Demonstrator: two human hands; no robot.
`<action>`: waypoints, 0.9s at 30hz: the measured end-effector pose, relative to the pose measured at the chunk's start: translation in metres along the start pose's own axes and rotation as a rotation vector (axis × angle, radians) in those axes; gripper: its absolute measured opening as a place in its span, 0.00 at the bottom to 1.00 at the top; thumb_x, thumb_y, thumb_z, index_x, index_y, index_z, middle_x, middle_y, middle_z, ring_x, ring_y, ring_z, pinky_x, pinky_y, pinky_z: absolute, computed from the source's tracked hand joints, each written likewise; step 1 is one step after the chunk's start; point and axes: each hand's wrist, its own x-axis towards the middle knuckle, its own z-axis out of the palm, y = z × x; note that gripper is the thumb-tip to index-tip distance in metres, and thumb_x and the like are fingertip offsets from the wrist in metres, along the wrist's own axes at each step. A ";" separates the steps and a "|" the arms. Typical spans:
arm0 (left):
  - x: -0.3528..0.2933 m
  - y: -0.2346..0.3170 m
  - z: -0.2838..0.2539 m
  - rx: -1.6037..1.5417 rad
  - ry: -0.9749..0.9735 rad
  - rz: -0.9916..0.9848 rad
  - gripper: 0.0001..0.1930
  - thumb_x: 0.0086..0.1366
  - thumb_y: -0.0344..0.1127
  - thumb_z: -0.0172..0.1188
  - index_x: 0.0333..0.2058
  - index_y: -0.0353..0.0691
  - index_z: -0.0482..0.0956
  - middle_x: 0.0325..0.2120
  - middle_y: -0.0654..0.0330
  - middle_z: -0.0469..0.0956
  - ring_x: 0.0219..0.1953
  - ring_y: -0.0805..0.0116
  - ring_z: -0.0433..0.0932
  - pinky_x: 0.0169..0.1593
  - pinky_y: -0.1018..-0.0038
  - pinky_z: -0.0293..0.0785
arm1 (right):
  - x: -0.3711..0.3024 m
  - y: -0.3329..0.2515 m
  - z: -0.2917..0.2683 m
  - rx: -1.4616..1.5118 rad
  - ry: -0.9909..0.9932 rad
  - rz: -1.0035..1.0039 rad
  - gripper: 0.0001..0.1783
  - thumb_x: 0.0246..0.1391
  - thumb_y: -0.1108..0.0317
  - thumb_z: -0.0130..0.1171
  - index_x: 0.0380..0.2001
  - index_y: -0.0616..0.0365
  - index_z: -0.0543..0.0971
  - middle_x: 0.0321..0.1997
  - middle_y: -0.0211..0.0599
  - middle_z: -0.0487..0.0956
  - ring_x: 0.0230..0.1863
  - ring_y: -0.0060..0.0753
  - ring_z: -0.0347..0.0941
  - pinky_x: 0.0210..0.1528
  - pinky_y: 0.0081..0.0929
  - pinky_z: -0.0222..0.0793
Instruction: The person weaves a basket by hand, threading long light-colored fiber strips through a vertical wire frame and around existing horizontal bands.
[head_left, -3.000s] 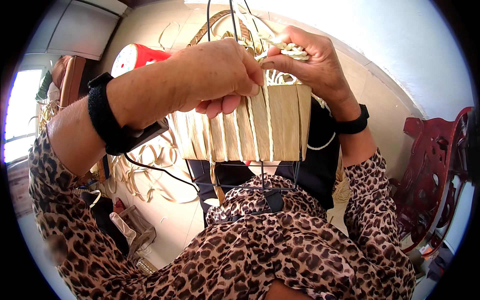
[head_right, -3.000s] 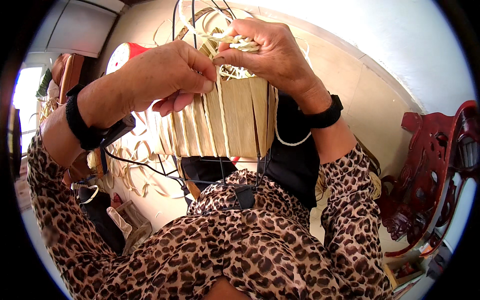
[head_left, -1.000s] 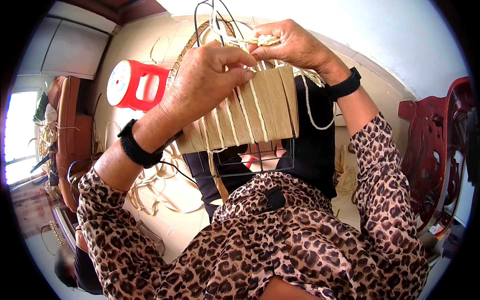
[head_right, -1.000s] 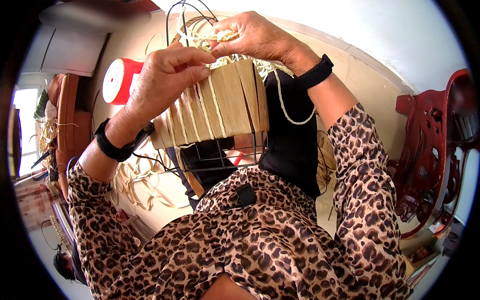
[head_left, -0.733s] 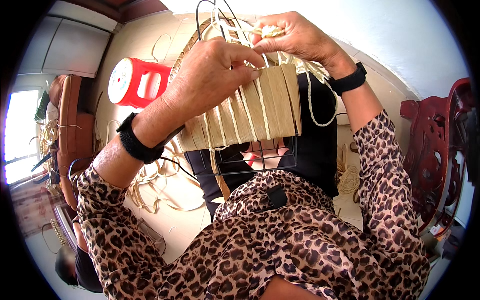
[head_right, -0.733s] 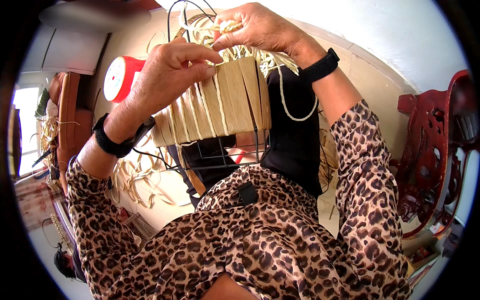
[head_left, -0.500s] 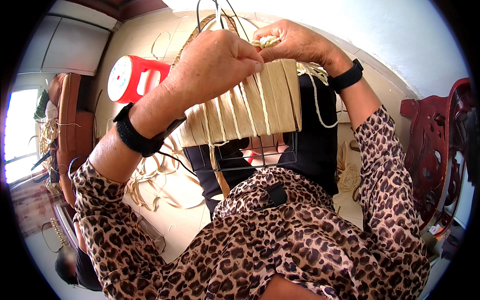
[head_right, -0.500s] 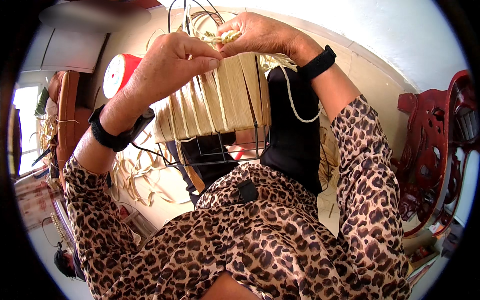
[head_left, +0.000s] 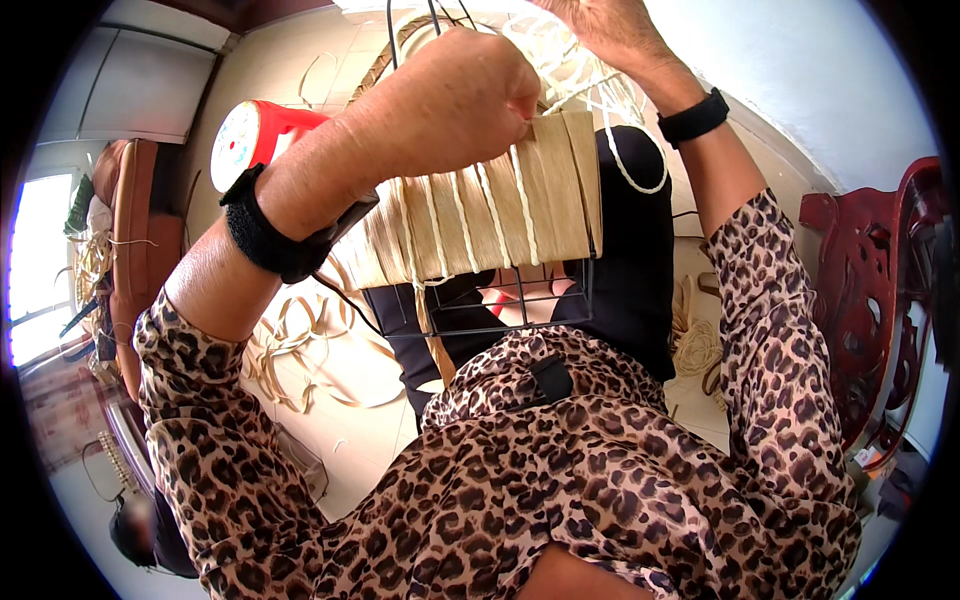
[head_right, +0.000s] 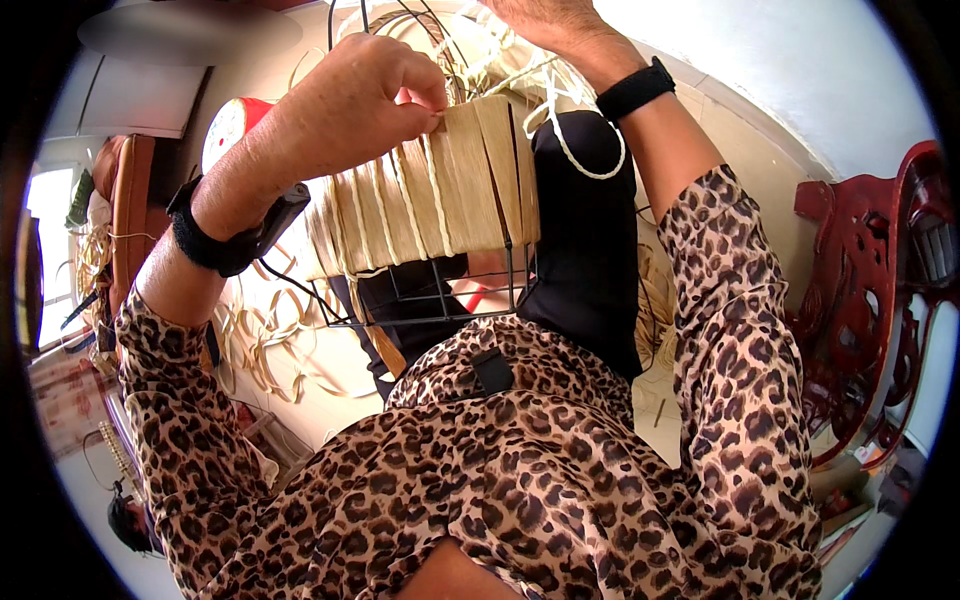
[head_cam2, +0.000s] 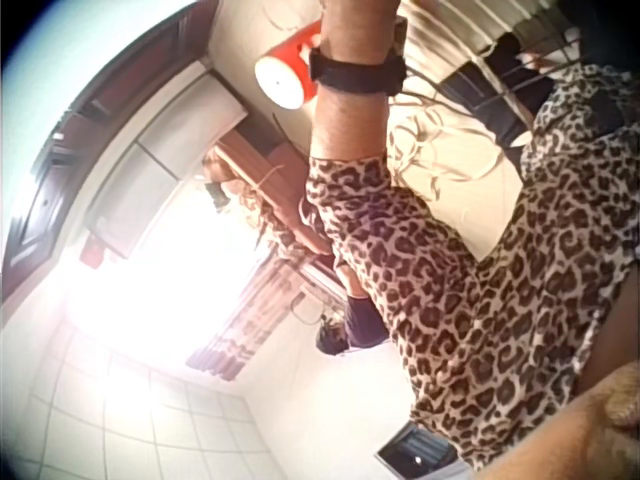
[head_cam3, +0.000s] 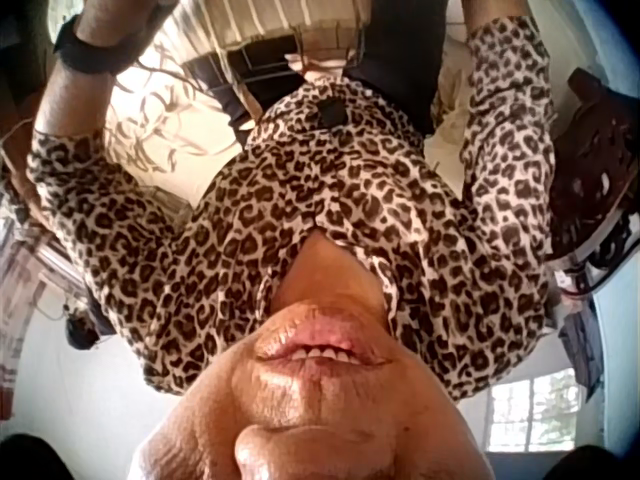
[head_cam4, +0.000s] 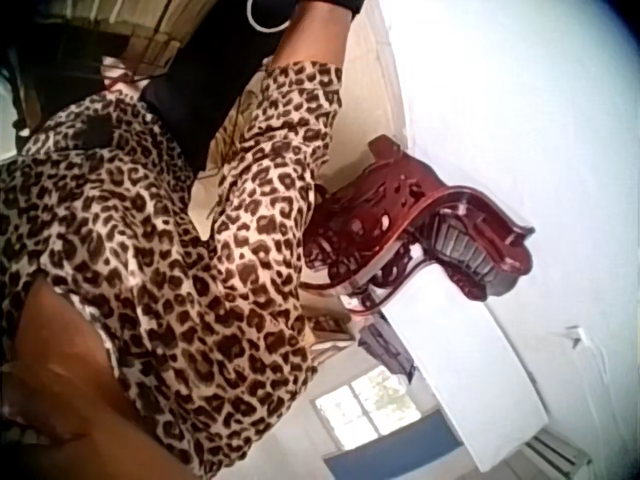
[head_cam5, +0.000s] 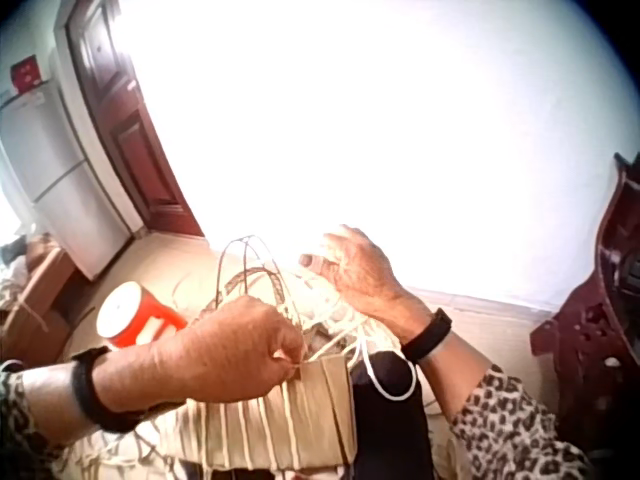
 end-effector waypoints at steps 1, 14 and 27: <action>0.000 -0.001 0.000 -0.001 0.001 -0.003 0.05 0.48 0.28 0.55 0.25 0.36 0.78 0.21 0.55 0.76 0.26 0.61 0.76 0.32 0.69 0.71 | 0.000 -0.005 0.002 0.002 -0.002 -0.002 0.26 0.51 0.49 0.52 0.35 0.68 0.72 0.36 0.53 0.73 0.38 0.50 0.70 0.38 0.37 0.67; 0.002 -0.006 -0.001 -0.105 0.041 0.031 0.11 0.48 0.26 0.57 0.34 0.38 0.75 0.24 0.54 0.78 0.28 0.65 0.78 0.33 0.71 0.73 | -0.002 -0.001 -0.006 0.744 -0.796 0.105 0.19 0.53 0.57 0.49 0.37 0.65 0.73 0.32 0.35 0.75 0.32 0.24 0.70 0.36 0.22 0.66; -0.003 -0.001 0.010 -0.154 0.060 0.027 0.09 0.51 0.25 0.54 0.33 0.39 0.71 0.22 0.57 0.76 0.29 0.63 0.77 0.33 0.70 0.71 | -0.019 0.030 -0.024 0.781 -0.887 -0.196 0.18 0.52 0.63 0.50 0.41 0.67 0.73 0.40 0.35 0.75 0.40 0.28 0.72 0.42 0.27 0.69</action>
